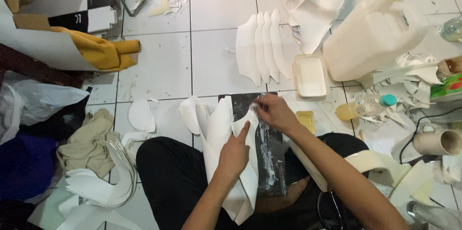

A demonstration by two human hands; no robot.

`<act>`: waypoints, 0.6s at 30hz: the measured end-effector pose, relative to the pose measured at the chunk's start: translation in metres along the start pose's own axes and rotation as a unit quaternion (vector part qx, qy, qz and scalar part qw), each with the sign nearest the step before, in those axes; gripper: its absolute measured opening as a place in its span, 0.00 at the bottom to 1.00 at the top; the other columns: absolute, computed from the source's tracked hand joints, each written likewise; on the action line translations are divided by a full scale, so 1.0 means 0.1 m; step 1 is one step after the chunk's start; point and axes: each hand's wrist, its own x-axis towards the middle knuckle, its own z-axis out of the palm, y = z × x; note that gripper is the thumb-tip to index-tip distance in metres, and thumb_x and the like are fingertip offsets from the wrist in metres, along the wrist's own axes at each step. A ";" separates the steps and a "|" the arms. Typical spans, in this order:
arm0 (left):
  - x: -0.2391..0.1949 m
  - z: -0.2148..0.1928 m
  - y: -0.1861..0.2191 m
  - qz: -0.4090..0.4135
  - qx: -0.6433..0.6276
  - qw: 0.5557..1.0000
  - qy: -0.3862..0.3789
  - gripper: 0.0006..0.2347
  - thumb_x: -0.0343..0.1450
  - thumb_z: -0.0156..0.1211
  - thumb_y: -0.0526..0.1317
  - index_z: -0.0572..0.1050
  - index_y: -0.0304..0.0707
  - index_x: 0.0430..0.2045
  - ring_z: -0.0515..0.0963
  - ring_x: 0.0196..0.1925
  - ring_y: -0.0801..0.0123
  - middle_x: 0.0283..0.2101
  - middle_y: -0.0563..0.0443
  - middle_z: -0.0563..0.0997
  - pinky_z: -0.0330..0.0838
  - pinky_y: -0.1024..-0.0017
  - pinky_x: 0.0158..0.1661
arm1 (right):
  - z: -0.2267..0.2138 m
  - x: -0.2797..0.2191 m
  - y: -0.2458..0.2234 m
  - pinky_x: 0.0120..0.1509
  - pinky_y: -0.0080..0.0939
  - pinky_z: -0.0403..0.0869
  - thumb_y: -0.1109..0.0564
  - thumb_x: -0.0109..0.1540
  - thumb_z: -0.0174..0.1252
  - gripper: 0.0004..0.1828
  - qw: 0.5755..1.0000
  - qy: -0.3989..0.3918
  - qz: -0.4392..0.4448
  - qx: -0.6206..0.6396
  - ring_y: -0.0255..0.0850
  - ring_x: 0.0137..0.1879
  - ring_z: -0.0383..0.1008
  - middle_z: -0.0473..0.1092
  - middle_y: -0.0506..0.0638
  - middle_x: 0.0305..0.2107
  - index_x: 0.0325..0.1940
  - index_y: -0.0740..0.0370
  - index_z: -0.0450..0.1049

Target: The person sits on the floor and applies a white adhesive from a small container onto white foam pieces using a small tool. They press the pieces onto a dark rectangular board and then place the finished pieces on the floor.

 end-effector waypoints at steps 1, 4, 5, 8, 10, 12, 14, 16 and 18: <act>-0.02 0.00 0.01 0.003 -0.004 1.000 -0.002 0.26 0.70 0.48 0.33 0.53 0.48 0.66 0.77 0.47 0.37 0.47 0.24 0.71 0.75 0.53 0.42 | -0.01 -0.06 -0.04 0.43 0.41 0.71 0.55 0.59 0.56 0.12 0.999 -0.031 0.023 0.003 0.45 0.35 0.74 0.74 0.54 0.27 0.44 0.57 0.78; 0.08 0.07 -0.06 0.006 0.002 1.000 0.003 0.26 0.70 0.49 0.33 0.54 0.47 0.66 0.78 0.45 0.39 0.45 0.25 0.72 0.76 0.54 0.39 | 0.06 -0.35 -0.07 0.43 0.48 0.72 0.57 0.57 0.56 0.13 0.997 -0.075 -0.002 -0.019 0.54 0.37 0.74 0.72 0.60 0.29 0.44 0.63 0.76; 0.09 0.08 -0.06 0.005 0.001 1.000 0.003 0.26 0.70 0.49 0.33 0.54 0.47 0.66 0.78 0.45 0.39 0.45 0.25 0.72 0.76 0.54 0.39 | 0.04 -0.31 -0.07 0.43 0.48 0.72 0.57 0.57 0.56 0.13 0.997 -0.076 -0.002 -0.020 0.54 0.37 0.74 0.72 0.60 0.29 0.44 0.63 0.76; 0.06 0.07 -0.06 0.006 0.024 1.000 -0.005 0.27 0.70 0.48 0.33 0.53 0.48 0.67 0.78 0.45 0.39 0.46 0.26 0.72 0.75 0.53 0.39 | 0.03 -0.16 -0.02 0.43 0.47 0.72 0.53 0.59 0.55 0.12 0.999 -0.052 0.005 -0.011 0.53 0.38 0.74 0.72 0.59 0.28 0.42 0.60 0.77; 0.02 0.04 0.00 0.004 0.017 1.000 0.001 0.26 0.70 0.48 0.32 0.54 0.46 0.66 0.78 0.44 0.40 0.45 0.25 0.72 0.76 0.53 0.39 | 0.03 0.05 0.05 0.45 0.44 0.72 0.55 0.60 0.55 0.12 0.995 0.005 -0.035 -0.092 0.50 0.40 0.74 0.72 0.56 0.31 0.45 0.60 0.75; 0.00 0.04 0.00 0.004 0.022 1.000 0.001 0.27 0.70 0.48 0.32 0.53 0.46 0.66 0.78 0.44 0.40 0.45 0.25 0.72 0.75 0.53 0.39 | 0.04 0.02 0.03 0.45 0.46 0.72 0.55 0.60 0.55 0.12 0.994 -0.002 -0.043 -0.099 0.51 0.40 0.74 0.71 0.58 0.31 0.44 0.62 0.75; 0.04 0.04 -0.02 0.006 0.024 1.000 0.003 0.27 0.70 0.49 0.32 0.53 0.47 0.67 0.78 0.43 0.40 0.44 0.26 0.72 0.75 0.53 0.38 | 0.05 -0.08 -0.04 0.45 0.47 0.72 0.56 0.59 0.55 0.12 0.992 -0.010 -0.053 -0.110 0.53 0.41 0.73 0.71 0.59 0.31 0.43 0.63 0.75; 0.07 0.08 -0.06 0.007 0.018 1.000 0.006 0.26 0.70 0.49 0.33 0.54 0.46 0.66 0.79 0.44 0.41 0.43 0.26 0.73 0.76 0.54 0.38 | 0.08 -0.32 -0.15 0.45 0.40 0.71 0.56 0.60 0.52 0.11 0.985 -0.088 -0.038 -0.143 0.46 0.40 0.72 0.70 0.56 0.32 0.43 0.60 0.75; 0.08 0.06 -0.04 0.007 0.021 1.000 0.004 0.27 0.70 0.49 0.33 0.54 0.47 0.66 0.78 0.44 0.39 0.44 0.26 0.73 0.75 0.53 0.38 | 0.09 -0.42 -0.19 0.44 0.40 0.71 0.56 0.60 0.52 0.10 0.985 -0.101 -0.040 -0.134 0.46 0.39 0.72 0.70 0.55 0.31 0.42 0.60 0.75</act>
